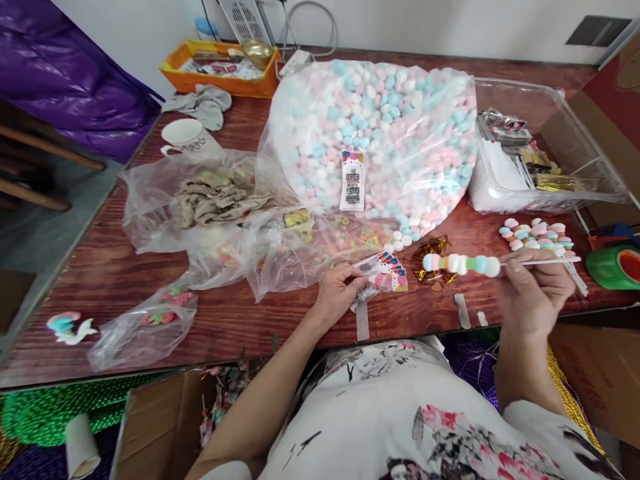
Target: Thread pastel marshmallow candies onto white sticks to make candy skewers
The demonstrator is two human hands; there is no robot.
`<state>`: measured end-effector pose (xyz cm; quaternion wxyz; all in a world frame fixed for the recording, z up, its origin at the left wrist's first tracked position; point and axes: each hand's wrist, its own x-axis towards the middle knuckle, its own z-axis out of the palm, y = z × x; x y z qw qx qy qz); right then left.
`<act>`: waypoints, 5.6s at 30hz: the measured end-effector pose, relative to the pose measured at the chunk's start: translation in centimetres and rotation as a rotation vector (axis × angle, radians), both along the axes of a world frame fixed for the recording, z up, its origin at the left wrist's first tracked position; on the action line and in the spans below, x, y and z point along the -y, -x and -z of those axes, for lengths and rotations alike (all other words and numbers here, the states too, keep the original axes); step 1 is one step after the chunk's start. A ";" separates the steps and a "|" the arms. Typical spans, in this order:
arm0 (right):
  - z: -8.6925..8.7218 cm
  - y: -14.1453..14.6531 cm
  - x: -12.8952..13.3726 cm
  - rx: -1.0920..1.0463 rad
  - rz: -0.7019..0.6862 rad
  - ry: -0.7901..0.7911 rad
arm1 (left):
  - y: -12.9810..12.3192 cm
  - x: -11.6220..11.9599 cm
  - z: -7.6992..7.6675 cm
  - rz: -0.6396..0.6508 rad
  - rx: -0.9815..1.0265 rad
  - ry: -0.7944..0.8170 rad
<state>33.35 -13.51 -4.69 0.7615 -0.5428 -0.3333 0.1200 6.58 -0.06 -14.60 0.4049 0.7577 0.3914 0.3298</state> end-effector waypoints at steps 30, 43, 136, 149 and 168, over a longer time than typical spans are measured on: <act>4.6 4.0 -3.0 -0.467 -0.560 0.121 | 0.6 0.7 -0.5 0.353 0.068 -0.484; 2.8 2.6 -2.2 -0.458 -0.361 0.042 | 1.5 1.4 -0.2 0.205 0.131 -0.202; 4.6 9.0 -3.4 0.093 -0.538 0.191 | 1.3 5.0 -4.2 0.208 -0.216 0.156; 5.1 9.1 -5.1 -0.055 -0.884 0.262 | 1.9 4.6 -5.9 0.342 -0.013 0.374; 5.8 8.3 -5.5 0.064 -0.829 0.172 | 3.4 3.1 -2.6 0.348 -0.029 0.838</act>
